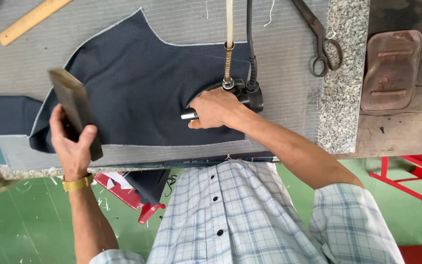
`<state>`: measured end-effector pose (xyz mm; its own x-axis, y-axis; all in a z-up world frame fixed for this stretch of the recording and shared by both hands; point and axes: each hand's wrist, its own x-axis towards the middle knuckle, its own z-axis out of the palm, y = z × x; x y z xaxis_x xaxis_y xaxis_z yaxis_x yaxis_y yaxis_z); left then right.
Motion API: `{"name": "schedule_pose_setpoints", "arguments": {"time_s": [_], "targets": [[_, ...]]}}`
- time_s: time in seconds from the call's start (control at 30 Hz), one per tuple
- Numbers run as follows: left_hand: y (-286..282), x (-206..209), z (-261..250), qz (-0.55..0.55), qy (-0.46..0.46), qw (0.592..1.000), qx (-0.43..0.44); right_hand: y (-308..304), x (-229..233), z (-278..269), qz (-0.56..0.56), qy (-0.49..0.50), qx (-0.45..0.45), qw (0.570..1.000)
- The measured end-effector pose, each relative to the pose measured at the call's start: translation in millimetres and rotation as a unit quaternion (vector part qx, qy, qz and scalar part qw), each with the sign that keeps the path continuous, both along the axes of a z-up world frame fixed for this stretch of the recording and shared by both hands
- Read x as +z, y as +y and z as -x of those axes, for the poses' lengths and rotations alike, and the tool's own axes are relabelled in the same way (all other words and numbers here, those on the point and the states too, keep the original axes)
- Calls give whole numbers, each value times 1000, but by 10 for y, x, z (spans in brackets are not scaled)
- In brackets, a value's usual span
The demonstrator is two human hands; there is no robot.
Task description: The person irons a dark fabric piece on a worktable using a steam iron and a pressing block, then trims excess material with scissors and applies a white strip to the edge before ironing again. The person repeatedly flips and repositions the fabric to press different sections.
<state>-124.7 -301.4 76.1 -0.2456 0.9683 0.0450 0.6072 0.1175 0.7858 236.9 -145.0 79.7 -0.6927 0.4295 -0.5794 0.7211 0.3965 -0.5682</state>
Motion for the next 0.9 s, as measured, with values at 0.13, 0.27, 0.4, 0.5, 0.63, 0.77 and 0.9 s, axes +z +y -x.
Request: {"name": "schedule_pose_setpoints", "arguments": {"time_s": [0.13, 0.27, 0.4, 0.5, 0.63, 0.77, 0.9], "targets": [[-125, -150, -283, 7, 120, 993, 6, -31, -181, -21, -15, 23, -11, 1000], [-54, -424, -684, 32, 241, 967, -72, -65, -255, -232, -24, 12, -44, 999], [92, -620, -1206, 74, 260, 949, -163, -61, -76, -673, 3, -7, -104, 995], [297, -850, -1635, 32, 249, 939, -233, -74, 196, -1012, 33, -41, -176, 983], [576, -912, -2205, 33, 222, 927, -300, -120, 305, -1461, 12, -113, -221, 969], [732, -941, -2558, 69, 260, 900, -343, -309, 185, -1964, 32, -150, -301, 941], [755, -834, -2628, 128, 320, 872, -348, -408, 72, -2504, 31, -126, -386, 913]]}}
